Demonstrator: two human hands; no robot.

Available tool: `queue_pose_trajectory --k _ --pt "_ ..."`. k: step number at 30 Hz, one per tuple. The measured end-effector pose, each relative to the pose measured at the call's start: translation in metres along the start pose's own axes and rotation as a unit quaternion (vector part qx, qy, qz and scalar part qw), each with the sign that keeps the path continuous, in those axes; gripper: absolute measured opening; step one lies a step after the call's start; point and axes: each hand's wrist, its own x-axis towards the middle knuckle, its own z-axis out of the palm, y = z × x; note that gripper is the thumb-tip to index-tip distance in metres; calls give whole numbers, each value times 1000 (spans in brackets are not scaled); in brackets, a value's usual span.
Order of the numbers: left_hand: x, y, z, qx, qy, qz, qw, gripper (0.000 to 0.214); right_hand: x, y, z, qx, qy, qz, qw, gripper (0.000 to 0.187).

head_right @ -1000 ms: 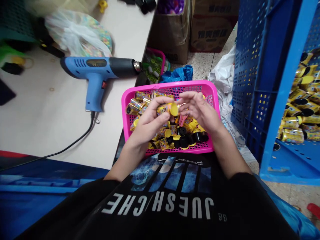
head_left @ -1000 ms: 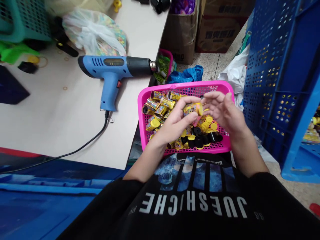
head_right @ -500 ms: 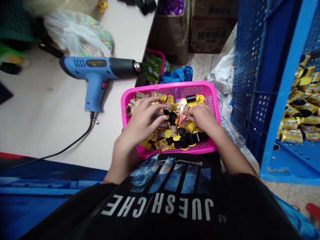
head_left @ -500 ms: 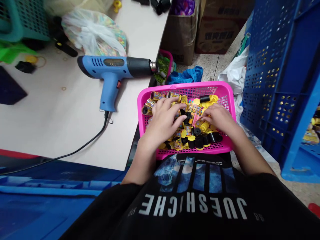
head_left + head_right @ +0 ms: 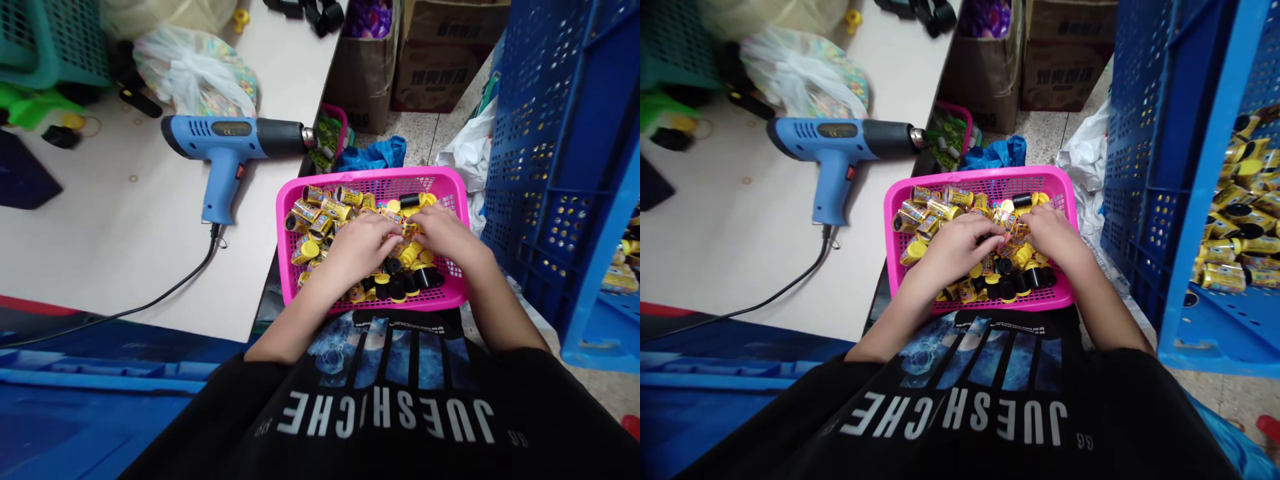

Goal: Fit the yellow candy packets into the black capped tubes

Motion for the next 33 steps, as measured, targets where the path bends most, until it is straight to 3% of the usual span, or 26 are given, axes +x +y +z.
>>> queue_pose_trajectory --k 4,8,12,15,18,21,24,27,30,33 --pt "-1 -3 -3 -33 24 -8 999 15 6 -1 2 -3 -9 -5 1000 20" --pt "1 -3 5 -90 66 -15 994 6 -3 -2 -16 58 35 -45 997 20" --pt "4 0 15 -272 101 -64 955 16 -19 -13 -35 167 106 -112 974 14" --pt "5 3 12 -412 158 -113 890 20 -22 -22 -36 369 168 -88 910 17" --pt "5 4 4 -478 199 -133 845 26 -19 -28 -27 541 165 -45 823 33" --pt "4 3 1 -507 190 -139 829 33 -16 -33 -19 590 166 -28 790 40" --pt "4 0 3 -498 195 -138 834 37 -16 -36 -17 580 169 -30 796 46" --pt "3 -3 3 -428 252 -152 854 30 -13 -35 -13 539 170 -16 825 44" --pt "2 -9 0 -366 307 -162 864 23 -6 -26 -4 430 176 37 885 35" --pt "-1 -15 -1 -344 309 -165 871 30 -5 -18 2 251 155 76 952 28"
